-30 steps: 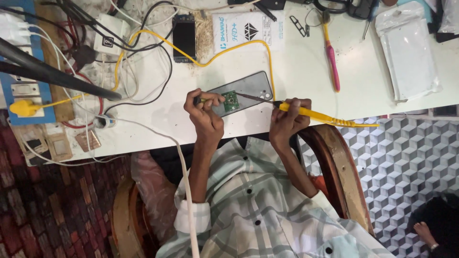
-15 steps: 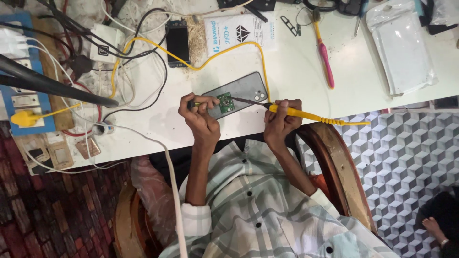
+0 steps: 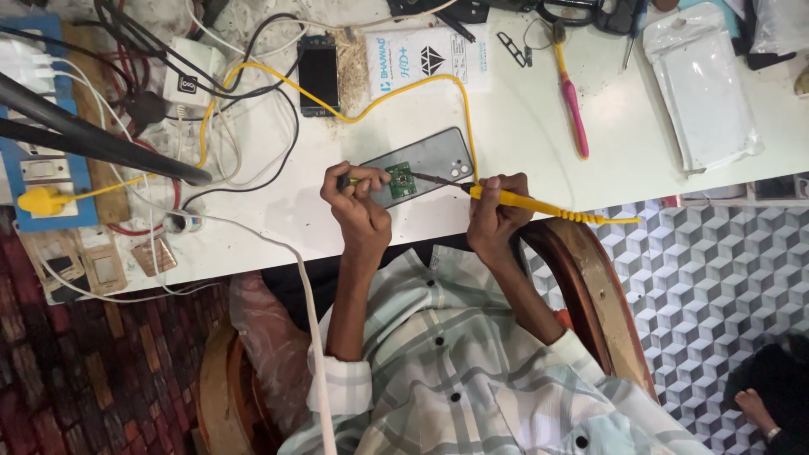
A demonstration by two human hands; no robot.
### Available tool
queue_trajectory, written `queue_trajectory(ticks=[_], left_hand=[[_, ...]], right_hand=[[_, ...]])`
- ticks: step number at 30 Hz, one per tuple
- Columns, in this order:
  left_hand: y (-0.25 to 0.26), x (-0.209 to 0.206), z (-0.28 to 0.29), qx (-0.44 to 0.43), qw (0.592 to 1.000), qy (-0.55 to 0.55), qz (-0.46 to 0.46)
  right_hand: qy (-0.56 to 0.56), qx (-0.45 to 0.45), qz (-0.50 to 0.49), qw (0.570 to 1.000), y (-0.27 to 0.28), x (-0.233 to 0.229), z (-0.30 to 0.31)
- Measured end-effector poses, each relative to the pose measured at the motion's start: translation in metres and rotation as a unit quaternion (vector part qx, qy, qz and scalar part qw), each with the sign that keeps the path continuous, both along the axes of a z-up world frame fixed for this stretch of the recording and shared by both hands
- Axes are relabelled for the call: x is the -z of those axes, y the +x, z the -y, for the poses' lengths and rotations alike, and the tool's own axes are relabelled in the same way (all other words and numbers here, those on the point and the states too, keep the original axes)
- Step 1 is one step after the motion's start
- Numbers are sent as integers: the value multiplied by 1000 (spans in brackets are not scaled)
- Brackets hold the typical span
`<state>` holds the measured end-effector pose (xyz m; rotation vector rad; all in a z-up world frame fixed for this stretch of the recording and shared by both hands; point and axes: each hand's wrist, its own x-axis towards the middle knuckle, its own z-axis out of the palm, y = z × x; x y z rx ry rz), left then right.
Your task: The person uses a soldering iron and a screwdriver to work on a small green circuit board placed on a smartphone. They repeatedly apply the soldering iron to various points on the board while holding it steady with the screwdriver.
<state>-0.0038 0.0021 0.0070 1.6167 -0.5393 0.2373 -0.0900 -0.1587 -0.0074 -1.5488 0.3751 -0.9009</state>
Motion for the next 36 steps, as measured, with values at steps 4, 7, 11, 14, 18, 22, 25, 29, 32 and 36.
queue_trajectory(ticks=[4,7,11,14,18,22,25,29,32,36], left_hand=[[-4,1,-2,3,1000,-2,-6],[0,0,-1,8,1000,-8,-6],[0,4,-1,1,1000,-15,-5],[-3,10,-3,12,1000,-14,-18],[0,12,-2,7,1000,-10,-17],[1,10,-1,2,1000,-5,-2],[1,13,-1,10,1000,-10,-2],[-2,19,-4,22,999,-34,-33],[-3,17,-1,33,998,-46,-31],[-2,14,-1,12,1000,-7,-13]], right_hand=[[27,-13,-11,1000,0,0,4],[48,-13,6,999,7,1,9],[52,1,-9,999,7,5,12],[46,4,-3,999,6,9,11],[109,32,11,993,8,5,12],[129,31,15,991,12,1,10],[118,23,20,993,14,3,12],[116,3,7,993,10,8,12],[106,14,-25,994,8,3,11],[93,19,-17,995,10,-1,9]])
